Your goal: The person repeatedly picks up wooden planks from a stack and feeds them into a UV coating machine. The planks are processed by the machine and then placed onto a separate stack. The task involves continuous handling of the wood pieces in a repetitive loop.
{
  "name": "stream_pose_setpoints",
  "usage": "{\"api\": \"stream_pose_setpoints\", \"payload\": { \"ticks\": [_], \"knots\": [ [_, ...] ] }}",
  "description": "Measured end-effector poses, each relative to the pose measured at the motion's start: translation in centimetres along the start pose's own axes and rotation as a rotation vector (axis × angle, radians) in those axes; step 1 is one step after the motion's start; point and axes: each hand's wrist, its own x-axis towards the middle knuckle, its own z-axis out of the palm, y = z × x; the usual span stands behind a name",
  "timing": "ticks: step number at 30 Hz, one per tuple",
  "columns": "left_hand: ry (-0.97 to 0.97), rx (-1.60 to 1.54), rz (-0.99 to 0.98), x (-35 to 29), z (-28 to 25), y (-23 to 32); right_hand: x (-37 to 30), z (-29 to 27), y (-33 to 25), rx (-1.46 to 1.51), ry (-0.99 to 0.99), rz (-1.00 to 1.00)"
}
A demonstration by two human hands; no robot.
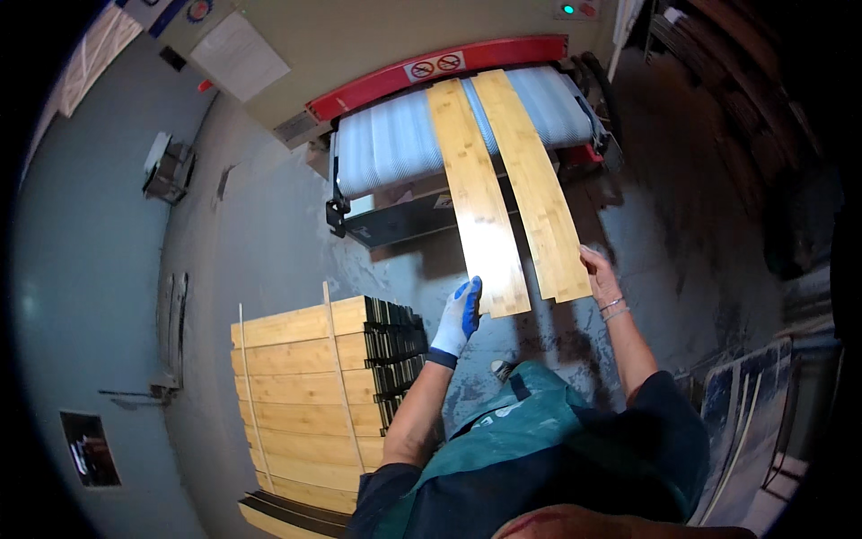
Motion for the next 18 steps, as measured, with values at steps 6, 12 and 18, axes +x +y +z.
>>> {"api": "stream_pose_setpoints", "payload": {
  "ticks": [6, 12, 18],
  "knots": [
    [0.036, -0.950, -0.445, 2.3, 0.5, 2.9, 1.9, -4.4, 1.6, 0.362, -0.192, -0.036],
    [-0.008, -1.127, -0.441, 3.2, -1.6, -1.4, 2.5, 2.0, -0.3, 0.380, 0.000, 0.060],
    [0.158, -0.781, -0.117, 4.9, -0.6, -1.2, 5.6, -0.4, 0.6, 0.503, -0.163, 0.050]
  ]
}}
